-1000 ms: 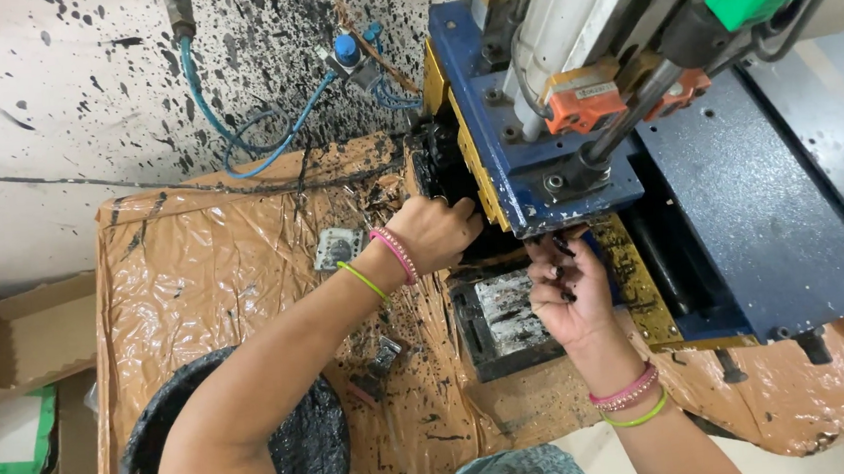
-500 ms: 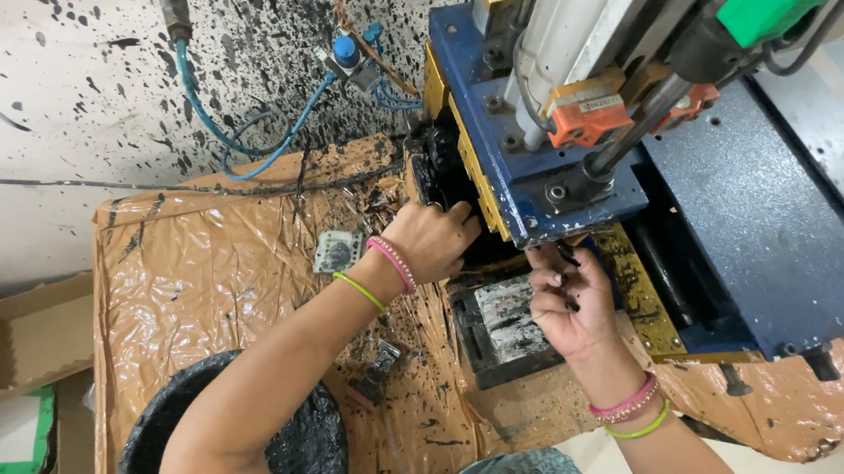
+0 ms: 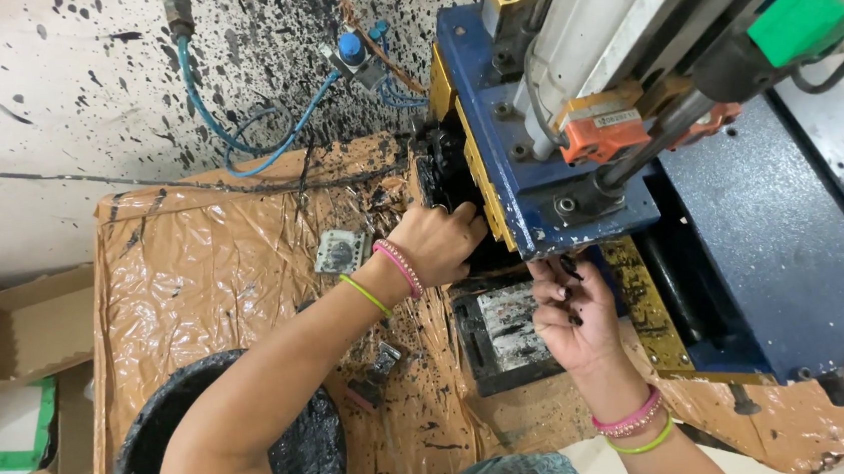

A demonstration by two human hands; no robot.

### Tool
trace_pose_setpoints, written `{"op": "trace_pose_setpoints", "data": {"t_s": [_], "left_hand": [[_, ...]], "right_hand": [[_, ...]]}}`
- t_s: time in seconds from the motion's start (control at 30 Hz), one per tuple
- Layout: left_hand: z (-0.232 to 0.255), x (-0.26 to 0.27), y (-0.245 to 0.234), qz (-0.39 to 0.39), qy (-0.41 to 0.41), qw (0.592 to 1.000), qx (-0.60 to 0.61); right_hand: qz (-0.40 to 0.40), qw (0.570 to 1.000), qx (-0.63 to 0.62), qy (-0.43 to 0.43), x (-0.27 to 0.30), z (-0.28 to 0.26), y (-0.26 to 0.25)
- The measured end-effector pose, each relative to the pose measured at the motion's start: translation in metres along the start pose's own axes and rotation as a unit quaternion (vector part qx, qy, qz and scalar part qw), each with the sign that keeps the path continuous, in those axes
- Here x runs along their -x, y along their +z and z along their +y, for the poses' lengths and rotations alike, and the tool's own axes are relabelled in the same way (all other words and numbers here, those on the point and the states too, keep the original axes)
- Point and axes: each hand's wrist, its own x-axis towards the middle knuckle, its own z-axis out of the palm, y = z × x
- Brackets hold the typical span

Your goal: Operating a machine and applying a black substance to plastic components in a manufacturing workshop.

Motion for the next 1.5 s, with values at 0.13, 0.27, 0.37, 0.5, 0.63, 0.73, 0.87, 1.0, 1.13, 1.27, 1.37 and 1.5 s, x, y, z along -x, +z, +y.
{"op": "trace_pose_setpoints", "data": {"t_s": [0.13,0.27,0.37,0.5,0.63,0.73,0.87,1.0,1.13,1.27,1.37,1.5], "left_hand": [[0.001,0.002,0.001,0.001,-0.006,1.0,0.008],[0.004,0.003,0.013,0.017,-0.009,1.0,0.016],[0.002,0.0,0.007,-0.012,-0.021,1.0,0.011],[0.001,-0.007,0.001,-0.048,-0.029,0.998,0.011],[0.0,-0.008,-0.003,-0.056,-0.035,0.998,0.018],[0.0,-0.009,-0.003,-0.062,-0.037,0.997,0.023],[0.0,-0.013,0.004,-0.058,-0.031,0.997,0.029],[0.004,-0.014,0.003,-0.051,-0.034,0.998,0.018],[0.008,-0.014,0.001,-0.064,-0.048,0.996,0.034],[0.014,-0.011,-0.002,-0.079,-0.034,0.996,0.014],[0.005,-0.022,0.007,0.002,-0.014,0.995,0.103],[0.01,-0.052,0.028,0.041,0.028,0.983,0.18]], "right_hand": [[-0.004,1.0,-0.006,-0.002,0.001,0.001,0.008],[0.003,1.0,-0.017,0.004,0.002,0.0,0.005],[0.008,1.0,-0.004,-0.008,0.001,-0.003,0.012],[0.029,0.998,0.048,-0.024,-0.002,-0.007,0.013],[0.025,0.997,0.064,-0.025,-0.002,0.002,0.016],[0.02,0.997,0.069,-0.031,0.001,0.005,0.019],[0.031,0.998,0.049,-0.03,0.003,0.008,0.022],[0.027,0.999,0.037,-0.019,0.003,0.007,0.025],[0.012,0.999,0.05,-0.016,0.006,0.001,0.015],[0.095,0.968,0.233,-0.007,0.033,0.004,0.018],[0.133,0.938,0.32,-0.012,0.054,0.007,0.024],[0.123,0.927,0.352,-0.038,0.07,0.004,0.03]]}}
